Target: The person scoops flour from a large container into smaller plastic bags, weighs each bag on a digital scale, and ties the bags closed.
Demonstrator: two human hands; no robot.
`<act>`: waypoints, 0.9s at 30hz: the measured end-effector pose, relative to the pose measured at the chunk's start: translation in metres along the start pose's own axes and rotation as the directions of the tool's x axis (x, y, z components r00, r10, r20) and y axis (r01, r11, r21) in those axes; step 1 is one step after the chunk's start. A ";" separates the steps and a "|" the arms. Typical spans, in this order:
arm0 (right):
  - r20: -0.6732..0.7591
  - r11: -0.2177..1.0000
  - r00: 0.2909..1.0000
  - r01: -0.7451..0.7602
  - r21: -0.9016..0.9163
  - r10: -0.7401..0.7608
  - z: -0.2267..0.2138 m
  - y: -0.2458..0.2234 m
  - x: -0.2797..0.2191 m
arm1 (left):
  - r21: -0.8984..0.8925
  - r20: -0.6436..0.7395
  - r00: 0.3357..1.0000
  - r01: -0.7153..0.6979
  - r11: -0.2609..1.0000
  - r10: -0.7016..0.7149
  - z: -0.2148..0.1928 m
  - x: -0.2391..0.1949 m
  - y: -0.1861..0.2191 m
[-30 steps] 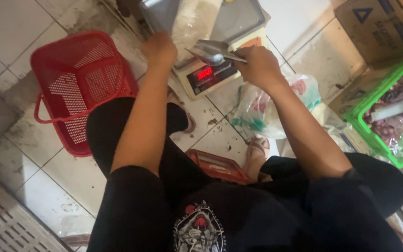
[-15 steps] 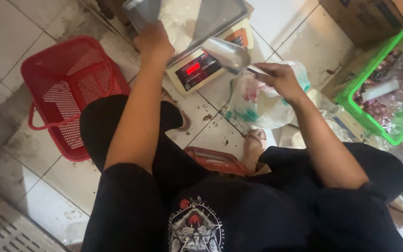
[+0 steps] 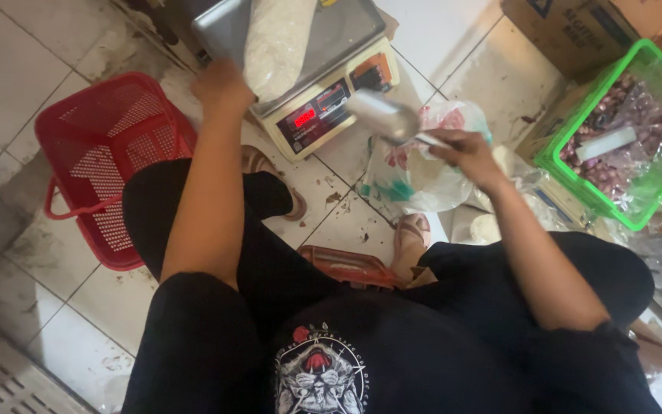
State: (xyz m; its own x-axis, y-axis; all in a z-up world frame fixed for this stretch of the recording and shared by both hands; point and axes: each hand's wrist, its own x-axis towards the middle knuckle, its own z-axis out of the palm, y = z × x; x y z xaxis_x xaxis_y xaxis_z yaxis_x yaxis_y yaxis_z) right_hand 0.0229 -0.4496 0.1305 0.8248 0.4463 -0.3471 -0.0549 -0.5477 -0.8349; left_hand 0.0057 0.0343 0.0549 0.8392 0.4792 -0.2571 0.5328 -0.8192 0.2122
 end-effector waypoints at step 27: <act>-0.106 0.757 0.908 0.268 -0.596 -0.405 0.188 -0.100 0.086 | -0.045 -0.186 0.964 -0.199 0.979 0.187 0.064 0.028 -0.008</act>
State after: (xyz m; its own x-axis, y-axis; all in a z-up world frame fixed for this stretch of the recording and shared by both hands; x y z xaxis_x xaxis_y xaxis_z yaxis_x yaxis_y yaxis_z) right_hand -0.0065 -0.2234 0.1041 0.8310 0.5520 0.0683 0.5149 -0.7170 -0.4699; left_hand 0.0179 0.0341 -0.0148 0.9294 0.3675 -0.0326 0.3597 -0.8830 0.3014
